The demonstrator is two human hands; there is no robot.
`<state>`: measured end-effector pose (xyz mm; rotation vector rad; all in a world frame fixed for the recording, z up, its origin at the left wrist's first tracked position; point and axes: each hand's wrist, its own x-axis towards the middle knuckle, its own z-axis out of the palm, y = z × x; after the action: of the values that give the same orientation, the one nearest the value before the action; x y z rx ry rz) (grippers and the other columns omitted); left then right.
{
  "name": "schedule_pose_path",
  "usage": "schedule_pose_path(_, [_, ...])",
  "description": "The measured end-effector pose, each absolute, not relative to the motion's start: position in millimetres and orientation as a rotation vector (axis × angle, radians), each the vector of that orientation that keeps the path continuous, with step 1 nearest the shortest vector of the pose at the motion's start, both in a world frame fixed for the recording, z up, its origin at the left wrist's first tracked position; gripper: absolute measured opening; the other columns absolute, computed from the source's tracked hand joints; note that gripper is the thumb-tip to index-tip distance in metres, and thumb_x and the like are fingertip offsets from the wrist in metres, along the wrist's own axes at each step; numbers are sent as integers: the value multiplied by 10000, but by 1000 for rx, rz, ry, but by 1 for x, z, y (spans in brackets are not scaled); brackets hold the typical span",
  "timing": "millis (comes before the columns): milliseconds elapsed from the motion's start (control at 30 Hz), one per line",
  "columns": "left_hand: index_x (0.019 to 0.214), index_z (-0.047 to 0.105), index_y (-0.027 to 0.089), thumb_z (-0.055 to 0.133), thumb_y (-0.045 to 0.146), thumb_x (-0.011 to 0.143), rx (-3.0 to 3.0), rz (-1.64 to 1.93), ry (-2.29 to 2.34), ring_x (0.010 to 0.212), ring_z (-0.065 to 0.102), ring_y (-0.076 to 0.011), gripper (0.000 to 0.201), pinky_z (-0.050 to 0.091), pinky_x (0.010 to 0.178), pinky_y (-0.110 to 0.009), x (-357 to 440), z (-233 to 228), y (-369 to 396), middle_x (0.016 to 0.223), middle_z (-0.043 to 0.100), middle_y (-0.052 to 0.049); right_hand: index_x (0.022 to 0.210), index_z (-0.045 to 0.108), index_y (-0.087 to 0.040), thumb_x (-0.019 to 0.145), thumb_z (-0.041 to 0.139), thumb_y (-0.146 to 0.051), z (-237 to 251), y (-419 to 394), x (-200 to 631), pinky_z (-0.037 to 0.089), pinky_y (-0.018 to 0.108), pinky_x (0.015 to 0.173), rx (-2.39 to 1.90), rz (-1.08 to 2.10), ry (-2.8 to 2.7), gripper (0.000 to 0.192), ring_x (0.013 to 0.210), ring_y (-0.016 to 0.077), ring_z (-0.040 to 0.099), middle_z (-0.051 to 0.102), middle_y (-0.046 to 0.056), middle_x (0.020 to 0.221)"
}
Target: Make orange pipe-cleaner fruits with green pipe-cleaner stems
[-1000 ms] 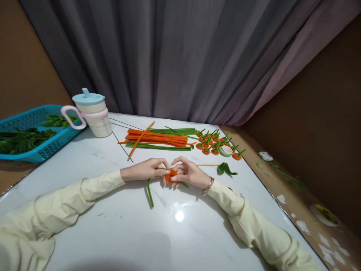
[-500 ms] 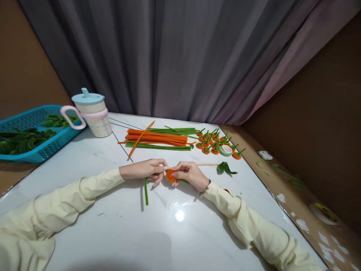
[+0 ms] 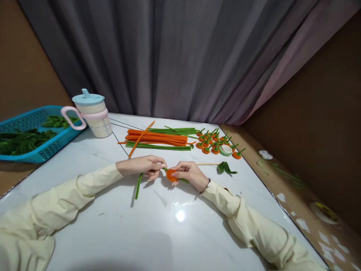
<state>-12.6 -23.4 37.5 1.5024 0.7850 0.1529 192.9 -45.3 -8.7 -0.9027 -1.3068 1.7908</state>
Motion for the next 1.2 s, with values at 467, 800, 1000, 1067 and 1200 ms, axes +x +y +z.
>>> schedule_pose_path(467, [957, 573, 179, 452, 478, 870, 1975, 124, 849, 813, 556, -162, 333, 414, 694, -245, -11, 36, -27, 920, 624, -38, 741, 606, -128, 598, 787, -351, -10, -43, 190, 538, 264, 529, -940, 1688, -1477, 320, 493, 130, 635, 682, 11, 614])
schedule_pose_path(800, [857, 583, 131, 607, 316, 798, 1482, 354, 851, 680, 627, -152, 195, 476, 674, -278, -8, 34, -22, 766, 667, -53, 1080, 506, -186, 762, 667, -328, 8, -40, 204, 561, 287, 640, -893, 1341, -1896, 383, 686, 148, 665, 682, 50, 889])
schedule_pose_path(1000, [885, 574, 132, 608, 336, 804, 1427, 362, 833, 632, 606, -142, 222, 470, 636, -289, -6, 33, -26, 780, 672, -62, 1012, 554, -183, 906, 477, -308, -3, -41, 206, 513, 250, 622, -850, 602, -2259, 181, 655, 148, 652, 701, 64, 822])
schedule_pose_path(1067, [957, 552, 152, 594, 351, 821, 1451, 378, 791, 613, 595, -142, 245, 456, 616, -286, -6, 33, -28, 725, 667, -39, 982, 556, -180, 921, 436, -282, -6, -41, 206, 494, 246, 603, -836, 506, -2298, 169, 649, 148, 636, 692, 71, 821])
schedule_pose_path(1200, [977, 536, 168, 586, 360, 837, 1491, 409, 758, 593, 574, -135, 243, 415, 588, -257, -7, 30, -26, 607, 626, -1, 975, 542, -173, 924, 410, -235, -8, -40, 208, 478, 248, 597, -833, 403, -2364, 154, 662, 157, 627, 682, 83, 831])
